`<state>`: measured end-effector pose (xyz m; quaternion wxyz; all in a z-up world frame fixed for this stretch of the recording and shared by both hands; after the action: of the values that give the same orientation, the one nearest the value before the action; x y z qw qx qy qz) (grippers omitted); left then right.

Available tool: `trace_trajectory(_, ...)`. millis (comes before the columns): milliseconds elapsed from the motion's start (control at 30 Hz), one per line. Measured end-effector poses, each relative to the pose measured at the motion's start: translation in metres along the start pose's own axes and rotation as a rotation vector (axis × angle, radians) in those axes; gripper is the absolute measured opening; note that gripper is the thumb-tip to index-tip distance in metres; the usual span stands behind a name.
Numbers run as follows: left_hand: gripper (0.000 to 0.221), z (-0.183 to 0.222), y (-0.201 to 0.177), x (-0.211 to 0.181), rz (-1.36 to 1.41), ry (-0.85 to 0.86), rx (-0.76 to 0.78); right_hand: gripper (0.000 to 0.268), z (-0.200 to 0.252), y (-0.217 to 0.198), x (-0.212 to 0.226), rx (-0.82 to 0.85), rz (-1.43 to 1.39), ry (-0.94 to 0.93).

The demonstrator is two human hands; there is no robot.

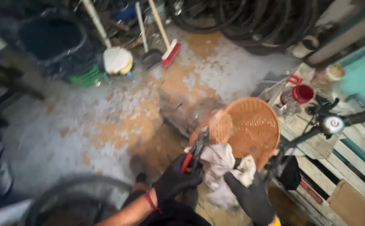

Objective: The person is performing maintenance on a bicycle, including cutting cable ties with pliers and wiping the frame with a cloth.

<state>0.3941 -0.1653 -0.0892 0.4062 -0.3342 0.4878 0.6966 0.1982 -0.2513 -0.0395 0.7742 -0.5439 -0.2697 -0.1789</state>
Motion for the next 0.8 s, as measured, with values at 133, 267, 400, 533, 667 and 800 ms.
trace_trajectory(133, 0.025, -0.037, -0.096, 0.007, 0.111, -0.114, -0.045, 0.061, -0.018, 0.053, 0.041, -0.008, -0.622, 0.227)
trace_trajectory(267, 0.029, -0.035, -0.192, -0.067, -0.054, -0.104, -0.073, 0.054, -0.054, 0.121, 0.11, 0.01, -0.327, 0.347)
trace_trajectory(400, 0.046, -0.029, -0.271, -0.136, -0.108, -0.186, -0.197, 0.05, -0.096, 0.209, 0.192, 0.158, -0.773, 0.269)
trace_trajectory(533, 0.036, -0.04, -0.324, -0.161, 0.115, -0.218, -0.313, 0.054, -0.127, 0.212, 0.29, 0.179, -0.226, 0.079)
trace_trajectory(667, 0.026, -0.02, -0.33, -0.27, -0.109, -0.413, -0.598, 0.052, -0.155, 0.231, 0.347, 0.228, -0.515, 0.045)
trace_trajectory(800, 0.026, -0.08, -0.378, -0.242, 0.253, -0.37, -0.478, 0.049, -0.196, 0.246, 0.365, 0.157, -0.753, 0.285)
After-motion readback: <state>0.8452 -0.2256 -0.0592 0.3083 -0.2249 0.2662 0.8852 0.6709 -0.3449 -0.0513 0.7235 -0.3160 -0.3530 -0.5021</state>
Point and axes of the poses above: each hand's wrist, its own z-axis away from the middle knuckle, its own y-axis out of the palm, x = y × z, the point moved 6 cm from there along -z, towards the middle knuckle, and after that the axes turned 6 degrees about z, right-handed, at the moved point
